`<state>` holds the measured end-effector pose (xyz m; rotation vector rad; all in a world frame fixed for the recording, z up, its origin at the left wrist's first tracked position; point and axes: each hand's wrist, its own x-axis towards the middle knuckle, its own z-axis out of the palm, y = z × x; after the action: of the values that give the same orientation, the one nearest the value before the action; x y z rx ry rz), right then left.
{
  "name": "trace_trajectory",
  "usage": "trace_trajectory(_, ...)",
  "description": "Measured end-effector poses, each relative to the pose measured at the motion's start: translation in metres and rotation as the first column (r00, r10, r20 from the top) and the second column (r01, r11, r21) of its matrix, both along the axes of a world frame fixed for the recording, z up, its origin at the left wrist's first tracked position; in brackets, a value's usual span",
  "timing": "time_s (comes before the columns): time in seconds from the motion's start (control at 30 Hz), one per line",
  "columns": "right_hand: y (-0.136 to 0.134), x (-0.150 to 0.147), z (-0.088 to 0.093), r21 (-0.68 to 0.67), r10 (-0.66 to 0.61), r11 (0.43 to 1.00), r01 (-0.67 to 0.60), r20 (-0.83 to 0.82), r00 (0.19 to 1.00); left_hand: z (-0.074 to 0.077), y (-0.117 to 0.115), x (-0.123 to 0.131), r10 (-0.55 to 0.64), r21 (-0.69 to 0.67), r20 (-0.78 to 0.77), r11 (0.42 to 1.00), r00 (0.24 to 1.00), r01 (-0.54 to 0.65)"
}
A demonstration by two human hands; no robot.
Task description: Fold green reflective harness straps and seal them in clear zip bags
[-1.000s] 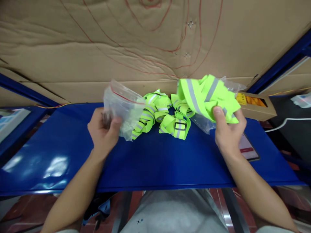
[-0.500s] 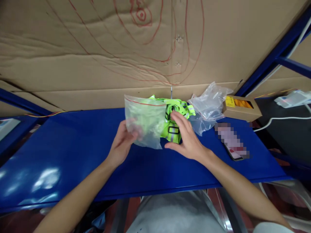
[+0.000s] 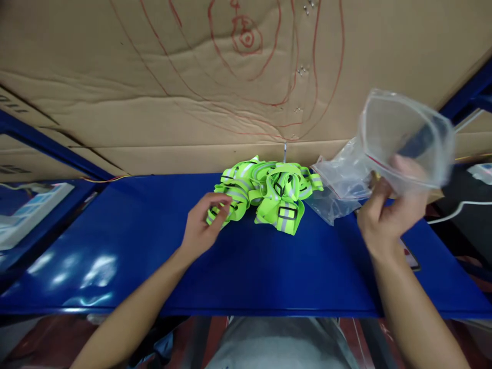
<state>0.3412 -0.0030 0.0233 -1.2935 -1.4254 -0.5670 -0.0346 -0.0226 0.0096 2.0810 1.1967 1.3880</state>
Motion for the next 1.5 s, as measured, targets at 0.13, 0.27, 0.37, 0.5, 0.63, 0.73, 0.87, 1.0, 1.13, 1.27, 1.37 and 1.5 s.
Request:
trace_trajectory(0.13, 0.012, 0.002, -0.005, -0.371, -0.023, 0.919, 0.136, 0.292, 0.956, -0.006, 0.021, -0.021, 0.235, 0.091, -0.060, 0.969, 0.970, -0.229)
trace_trajectory(0.27, 0.016, -0.005, -0.016, -0.566, 0.004, 0.805, 0.180, 0.308, 0.951, -0.016, 0.025, -0.023, 0.266, -0.004, -0.427, 0.955, 0.864, -0.296)
trace_trajectory(0.37, 0.013, -0.009, -0.017, -0.542, 0.014, 0.824, 0.163, 0.308, 0.951, -0.022, 0.020, -0.015, 0.193, -0.109, -0.641, 0.935, 0.743, -0.337)
trace_trajectory(0.5, 0.005, -0.023, -0.018, -0.507, 0.110, 0.858, 0.077, 0.328, 0.938, -0.023, 0.018, -0.012, 0.131, -0.215, -0.670, 0.908, 0.730, -0.360)
trace_trajectory(0.63, -0.001, -0.037, -0.022, -0.524, 0.259, 0.850, -0.047, 0.339, 0.904, -0.020, 0.023, -0.020, 0.084, -0.291, -0.658, 0.888, 0.749, -0.355)
trace_trajectory(0.73, -0.003, -0.043, -0.022, -0.525, 0.322, 0.843, -0.113, 0.326, 0.889, -0.016, 0.026, -0.026, 0.017, -0.350, -0.614, 0.891, 0.789, -0.291)
trace_trajectory(0.87, -0.005, -0.045, -0.020, -0.504, 0.358, 0.848, -0.165, 0.315, 0.879, -0.011, 0.029, -0.036, 0.010, -0.449, -0.447, 0.862, 0.895, -0.234)
trace_trajectory(1.0, -0.006, -0.046, -0.018, -0.472, 0.357, 0.861, -0.190, 0.294, 0.887, -0.011, 0.033, -0.044, 0.168, -0.458, -0.262, 0.845, 0.950, -0.276)
trace_trajectory(1.13, -0.009, -0.048, -0.015, -0.445, 0.358, 0.871, -0.207, 0.288, 0.888, -0.012, 0.040, -0.047, 0.258, -0.473, -0.091, 0.838, 0.962, -0.270)
trace_trajectory(1.27, -0.015, -0.052, -0.011, -0.464, 0.367, 0.860, -0.213, 0.274, 0.889, -0.008, 0.045, -0.050, 0.344, -0.519, 0.151, 0.825, 0.927, -0.221)
trace_trajectory(1.37, -0.019, -0.056, -0.010, -0.491, 0.398, 0.839, -0.235, 0.259, 0.880, -0.003, 0.048, -0.054, 0.402, -0.527, 0.321, 0.828, 0.858, -0.191)
trace_trajectory(1.5, -0.023, -0.062, -0.015, -0.500, 0.479, 0.809, -0.309, 0.257, 0.839, 0.001, 0.053, -0.060, 0.411, -0.521, 0.657, 0.854, 0.632, -0.014)
